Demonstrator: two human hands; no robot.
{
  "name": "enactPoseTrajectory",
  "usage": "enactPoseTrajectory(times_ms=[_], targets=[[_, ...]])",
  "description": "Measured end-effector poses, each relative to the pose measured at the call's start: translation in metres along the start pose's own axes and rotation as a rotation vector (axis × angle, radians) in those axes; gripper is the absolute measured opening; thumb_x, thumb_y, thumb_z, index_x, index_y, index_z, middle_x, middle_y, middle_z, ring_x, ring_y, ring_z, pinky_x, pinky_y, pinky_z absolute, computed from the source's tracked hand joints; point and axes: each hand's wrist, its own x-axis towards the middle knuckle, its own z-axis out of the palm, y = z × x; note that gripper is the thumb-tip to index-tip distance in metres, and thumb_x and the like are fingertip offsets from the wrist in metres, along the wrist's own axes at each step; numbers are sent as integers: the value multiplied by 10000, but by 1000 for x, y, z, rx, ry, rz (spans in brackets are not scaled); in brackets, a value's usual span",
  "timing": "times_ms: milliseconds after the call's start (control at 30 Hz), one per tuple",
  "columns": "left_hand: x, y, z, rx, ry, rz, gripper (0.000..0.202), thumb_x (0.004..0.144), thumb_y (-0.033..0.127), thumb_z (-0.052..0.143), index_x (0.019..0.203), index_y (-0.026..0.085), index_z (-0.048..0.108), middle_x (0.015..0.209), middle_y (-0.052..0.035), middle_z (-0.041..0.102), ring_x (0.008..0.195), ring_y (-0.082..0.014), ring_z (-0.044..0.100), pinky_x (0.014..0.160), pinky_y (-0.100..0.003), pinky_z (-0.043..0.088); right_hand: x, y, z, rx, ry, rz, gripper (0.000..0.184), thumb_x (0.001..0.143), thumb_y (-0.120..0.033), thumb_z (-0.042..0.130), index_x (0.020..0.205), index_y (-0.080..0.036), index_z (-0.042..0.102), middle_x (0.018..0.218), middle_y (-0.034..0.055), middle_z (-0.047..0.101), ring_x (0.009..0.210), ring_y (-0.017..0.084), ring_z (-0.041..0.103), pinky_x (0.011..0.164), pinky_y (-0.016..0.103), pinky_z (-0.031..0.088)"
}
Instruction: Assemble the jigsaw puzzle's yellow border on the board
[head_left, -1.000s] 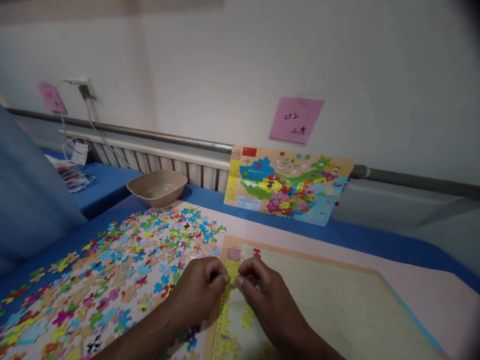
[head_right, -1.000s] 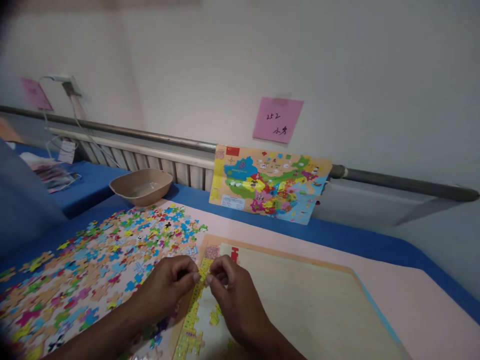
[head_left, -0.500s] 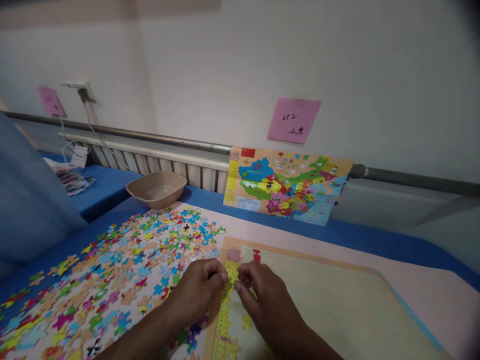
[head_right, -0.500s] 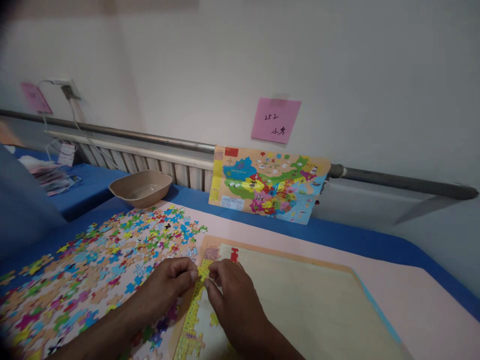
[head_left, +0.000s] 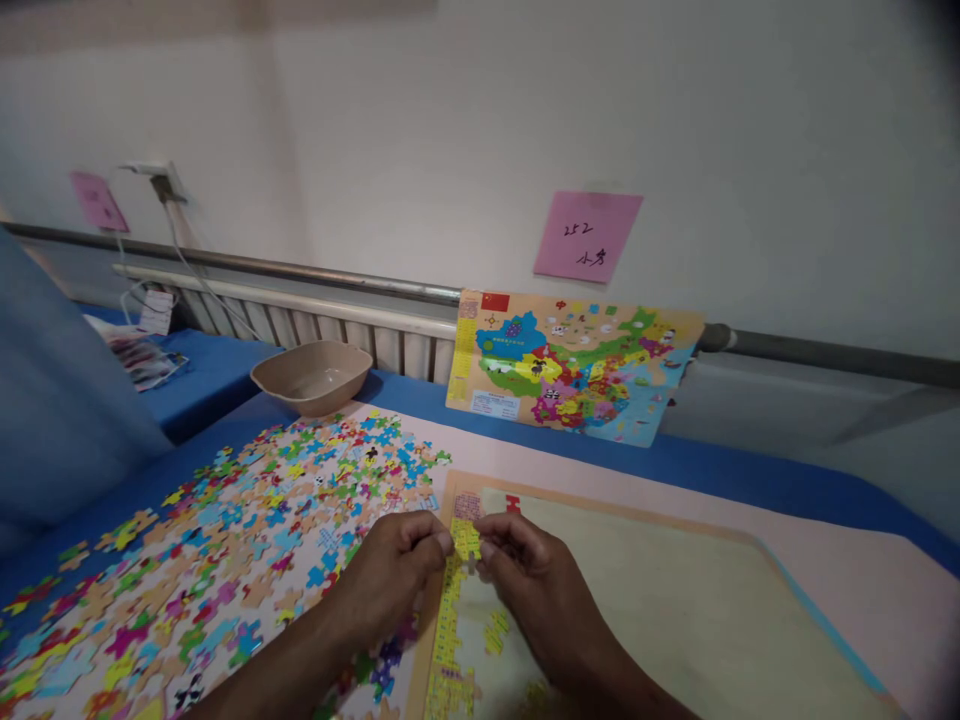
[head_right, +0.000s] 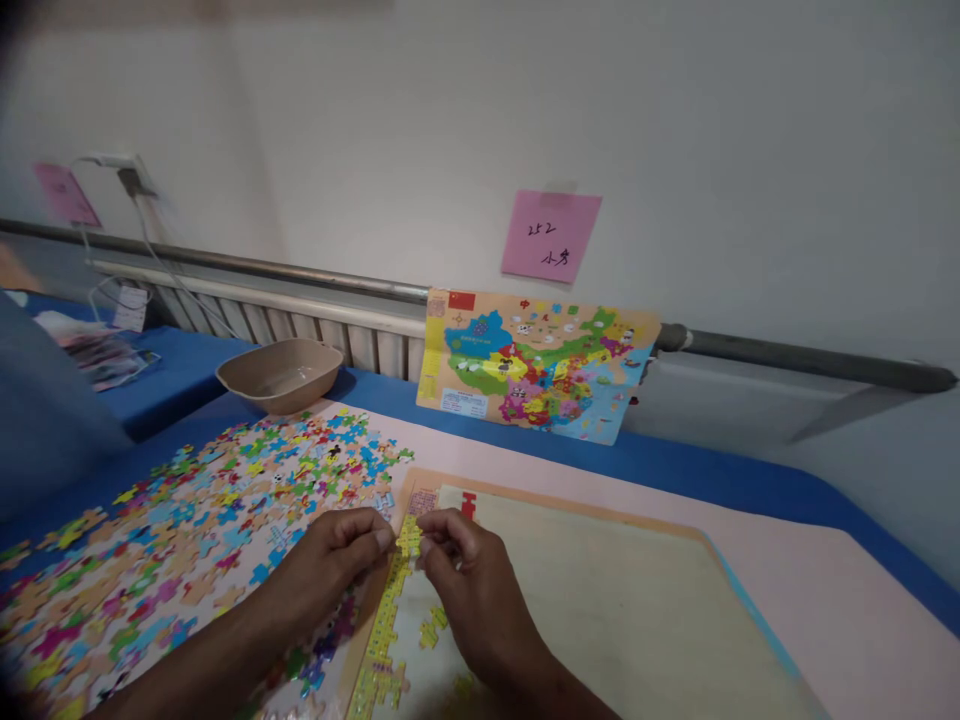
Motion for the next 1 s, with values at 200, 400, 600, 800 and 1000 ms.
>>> enactPoseTrajectory(times_ms=[200, 400, 600, 800, 1000], targets=[[0, 0, 0, 31, 15, 20, 283, 809, 466, 642, 719, 199, 616, 624, 41, 455, 596, -129, 380, 587, -277, 286, -1, -5, -2, 19, -46, -10, 213, 954, -348, 632, 1033, -212, 776, 836, 20, 733, 782, 199, 648, 724, 312, 497], [1, -3, -2, 56, 22, 31, 281, 822, 457, 628, 712, 200, 600, 609, 45, 440, 598, -128, 375, 583, -272, 283, 4, -4, -9, 120, -88, -5, 250, 991, -383, 598, 1057, -210, 765, 839, 22, 730, 771, 189, 678, 736, 311, 519], [-1, 2, 0, 83, 5, 31, 280, 834, 455, 604, 718, 200, 603, 618, 42, 450, 597, -129, 377, 582, -281, 287, 4, 2, -5, 151, -122, 39, 142, 916, -309, 658, 1000, -214, 725, 819, 0, 705, 769, 177, 650, 732, 300, 500], [-4, 5, 2, 94, -5, 32, 252, 812, 435, 593, 711, 204, 604, 627, 27, 487, 598, -136, 412, 582, -277, 325, 3, -3, 4, 220, -62, 95, 103, 830, -281, 678, 910, -223, 649, 751, -33, 635, 709, 161, 618, 686, 282, 483], [0, 5, -7, 134, 65, 62, 280, 843, 452, 586, 721, 201, 610, 645, 27, 510, 615, -139, 448, 594, -273, 337, 14, -6, -20, 146, 88, 17, 184, 883, -392, 701, 941, -220, 671, 805, -18, 629, 724, 163, 577, 658, 278, 463]])
